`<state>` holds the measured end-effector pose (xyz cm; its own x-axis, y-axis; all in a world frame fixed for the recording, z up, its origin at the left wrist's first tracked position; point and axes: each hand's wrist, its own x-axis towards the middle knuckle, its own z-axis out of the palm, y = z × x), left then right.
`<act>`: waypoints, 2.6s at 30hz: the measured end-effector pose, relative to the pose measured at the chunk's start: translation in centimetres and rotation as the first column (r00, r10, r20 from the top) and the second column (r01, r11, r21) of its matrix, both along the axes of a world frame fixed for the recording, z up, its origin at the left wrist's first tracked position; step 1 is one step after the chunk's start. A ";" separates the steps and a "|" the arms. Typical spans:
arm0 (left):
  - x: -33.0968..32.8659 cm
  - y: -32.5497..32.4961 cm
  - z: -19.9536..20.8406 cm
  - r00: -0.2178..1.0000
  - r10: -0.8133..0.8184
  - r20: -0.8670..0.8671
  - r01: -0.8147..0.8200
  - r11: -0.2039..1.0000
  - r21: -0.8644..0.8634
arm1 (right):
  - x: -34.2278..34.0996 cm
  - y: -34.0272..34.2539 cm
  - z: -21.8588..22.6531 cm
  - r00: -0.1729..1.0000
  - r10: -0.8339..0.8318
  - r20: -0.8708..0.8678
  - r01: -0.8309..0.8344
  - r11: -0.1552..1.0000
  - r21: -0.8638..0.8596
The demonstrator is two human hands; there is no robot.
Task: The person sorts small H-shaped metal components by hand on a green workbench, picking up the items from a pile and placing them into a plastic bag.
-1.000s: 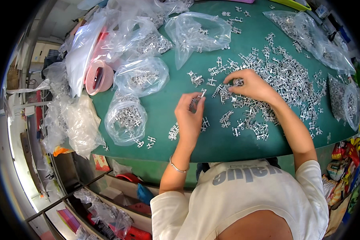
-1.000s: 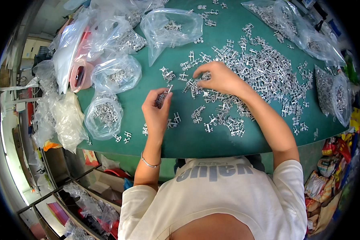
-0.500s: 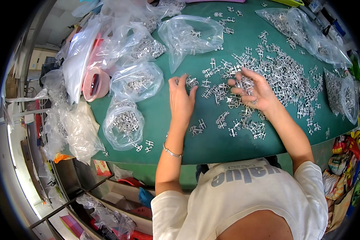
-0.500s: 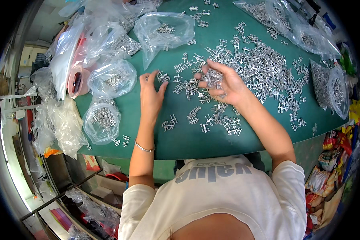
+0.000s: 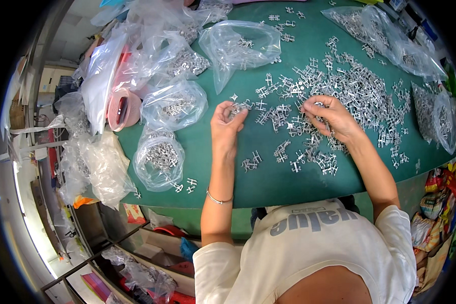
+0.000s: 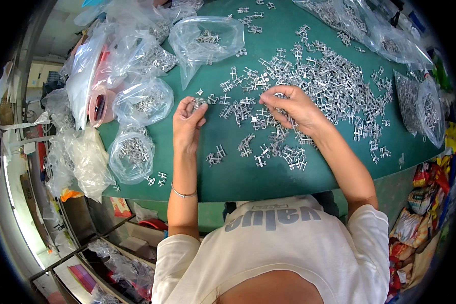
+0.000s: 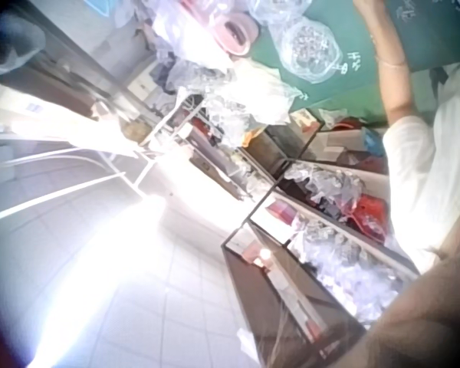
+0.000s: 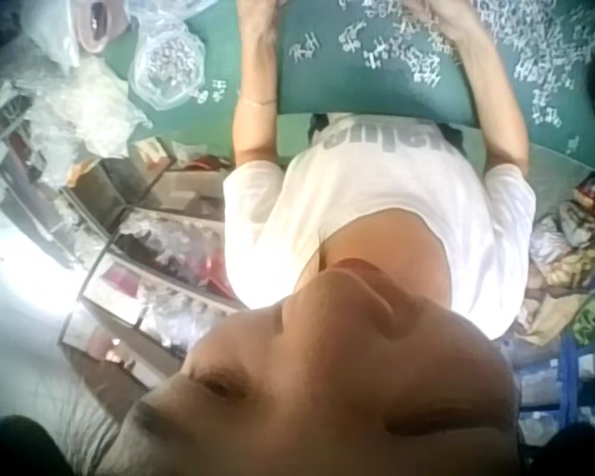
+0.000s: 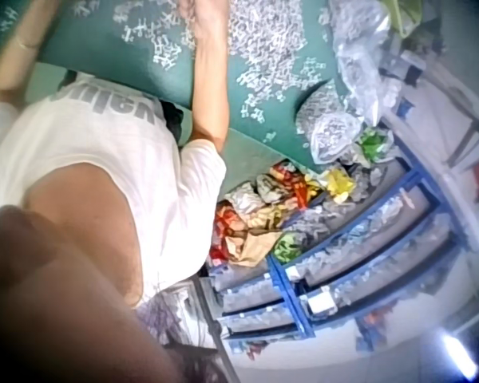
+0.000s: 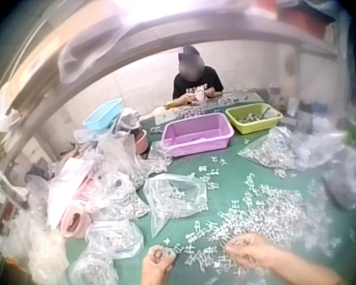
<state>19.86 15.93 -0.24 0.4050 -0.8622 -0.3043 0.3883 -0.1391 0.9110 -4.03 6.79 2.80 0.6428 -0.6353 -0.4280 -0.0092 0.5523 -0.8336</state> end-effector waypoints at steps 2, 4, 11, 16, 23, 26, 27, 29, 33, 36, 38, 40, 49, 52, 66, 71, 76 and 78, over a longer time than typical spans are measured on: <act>-0.2 0.3 0.5 0.997 0.032 0.064 -0.037 0.996 0.080 | 0.0 -0.1 0.2 1.000 -0.001 -0.011 0.000 1.000 -0.022; -0.3 0.6 0.8 0.985 0.068 0.157 -0.082 0.993 0.083 | -0.1 0.2 0.4 0.998 0.013 -0.063 -0.017 0.998 -0.068; -0.3 1.4 -1.5 0.823 0.200 0.531 -0.135 0.978 -0.158 | 2.8 -0.3 1.4 0.950 0.067 -0.305 -0.217 0.843 -0.491; -0.1 1.6 -0.4 0.492 -0.179 0.852 -0.034 0.974 0.225 | 3.8 -0.6 1.0 0.944 0.078 -0.321 -0.236 0.841 -0.487; 1.2 2.7 -0.5 1.000 -0.009 -0.007 0.009 0.999 0.041 | 2.4 -0.9 1.3 0.915 0.162 -0.369 -0.268 0.929 -0.256; 0.9 2.5 0.9 0.843 0.033 -0.536 -0.084 0.994 -0.072 | 2.1 -0.6 0.6 0.989 0.106 -0.106 -0.121 0.981 -0.154; 0.0 2.1 2.2 0.809 0.076 -0.583 -0.123 0.992 -0.040 | 2.1 -0.4 0.8 0.991 0.089 -0.105 -0.103 0.985 -0.141; 0.0 2.3 1.6 0.847 0.111 -0.519 -0.152 0.988 -0.036 | 2.3 0.0 1.4 0.994 0.059 -0.096 -0.070 0.991 -0.115; 0.1 2.1 -1.0 0.653 -0.074 0.753 -0.059 0.987 0.148 | 2.5 0.4 1.1 0.983 0.088 -0.164 -0.123 0.968 -0.218; -0.3 1.6 -1.6 0.429 -0.117 0.896 -0.012 0.991 0.136 | 2.4 0.7 1.7 0.970 0.119 -0.213 -0.176 0.945 -0.275; -0.5 1.2 -1.4 0.488 -0.128 0.863 0.018 0.990 0.137 | 1.9 0.9 2.3 0.929 0.168 -0.331 -0.276 0.908 -0.314; -0.4 0.7 -1.4 0.640 -0.083 0.764 0.041 0.996 0.074 | 0.6 0.7 1.9 0.940 0.178 -0.289 -0.266 0.917 -0.299; -0.9 -0.1 1.2 0.894 0.045 0.445 -0.079 0.995 0.057 | -1.7 0.4 1.7 0.959 0.111 -0.259 -0.177 0.953 -0.247; -1.4 1.6 1.7 0.877 -0.017 0.479 -0.014 0.998 0.060 | -1.9 1.4 1.3 0.958 0.127 -0.256 -0.183 0.961 -0.208; -0.2 1.3 0.3 0.906 -0.107 0.409 0.042 0.986 0.164 | -1.5 0.8 1.3 0.955 0.070 -0.289 -0.141 0.963 -0.232; 0.8 2.7 -0.8 0.788 -0.171 0.592 0.045 0.974 0.221 | -1.4 1.1 1.0 0.964 0.093 -0.248 -0.159 0.952 -0.263; 0.7 3.1 1.8 0.994 -0.088 -0.071 0.099 0.980 0.170 | -1.0 0.9 1.2 0.975 0.107 -0.196 -0.153 0.960 -0.233; 0.4 3.1 1.1 0.947 -0.095 0.307 0.014 0.967 0.255 | -0.9 1.4 1.1 0.978 0.114 -0.173 -0.149 0.968 -0.203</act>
<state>20.23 19.07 0.90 0.4691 -0.7998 -0.3745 0.0731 -0.3875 0.9190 -4.95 8.17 3.95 0.6615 -0.6376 -0.3948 -0.2117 0.3463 -0.9139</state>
